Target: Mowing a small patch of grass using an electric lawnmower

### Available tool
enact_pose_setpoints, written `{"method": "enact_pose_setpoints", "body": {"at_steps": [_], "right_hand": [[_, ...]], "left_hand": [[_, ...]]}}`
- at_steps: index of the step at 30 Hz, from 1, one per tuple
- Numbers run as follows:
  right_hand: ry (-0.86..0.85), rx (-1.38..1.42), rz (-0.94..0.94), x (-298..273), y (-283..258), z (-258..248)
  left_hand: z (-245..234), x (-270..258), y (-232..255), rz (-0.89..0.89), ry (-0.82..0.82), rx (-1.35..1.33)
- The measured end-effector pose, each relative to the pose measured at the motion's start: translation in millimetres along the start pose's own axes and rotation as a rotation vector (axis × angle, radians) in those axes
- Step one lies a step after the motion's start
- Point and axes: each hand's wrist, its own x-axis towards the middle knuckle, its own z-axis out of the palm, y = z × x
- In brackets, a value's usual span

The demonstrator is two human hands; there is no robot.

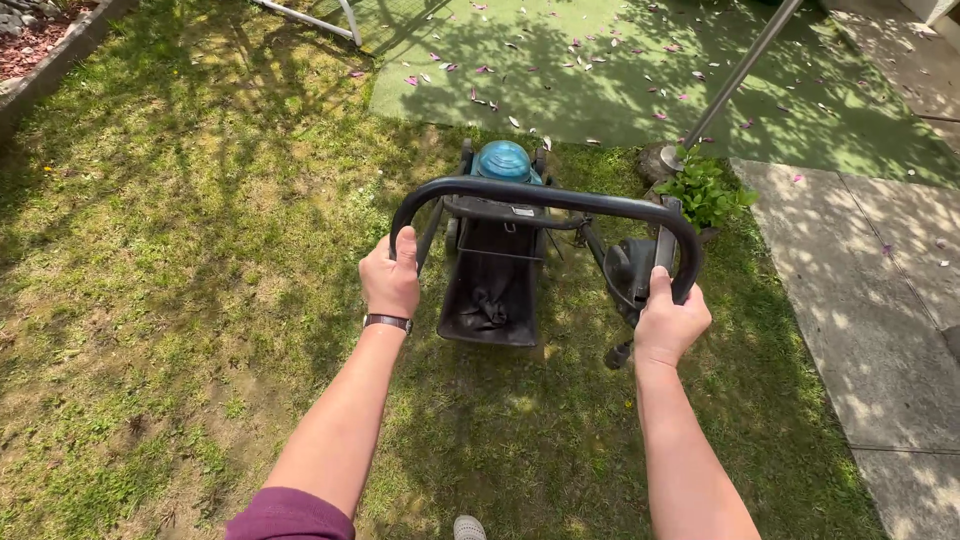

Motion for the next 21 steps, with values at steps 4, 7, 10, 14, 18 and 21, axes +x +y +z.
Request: {"method": "enact_pose_setpoints", "body": {"at_steps": [4,7,10,14,18,21], "right_hand": [[0.023,-0.030,0.011,27,21,16],[0.018,-0.025,-0.011,50,38,32],[0.008,-0.116,-0.042,62,53,55],[-0.022,-0.144,-0.099,97,63,84],[-0.055,-0.177,-0.128,121,76,100],[-0.077,-0.128,-0.161,134,83,111]], "left_hand": [[39,18,-30,-0.003,-0.010,-0.038],[56,34,-31,-0.025,-0.003,-0.021],[66,52,-38,-0.040,0.006,0.000],[95,87,-28,-0.068,-0.012,-0.020],[104,109,-20,-0.088,-0.072,0.015],[116,125,-27,-0.117,-0.124,-0.031]]}}
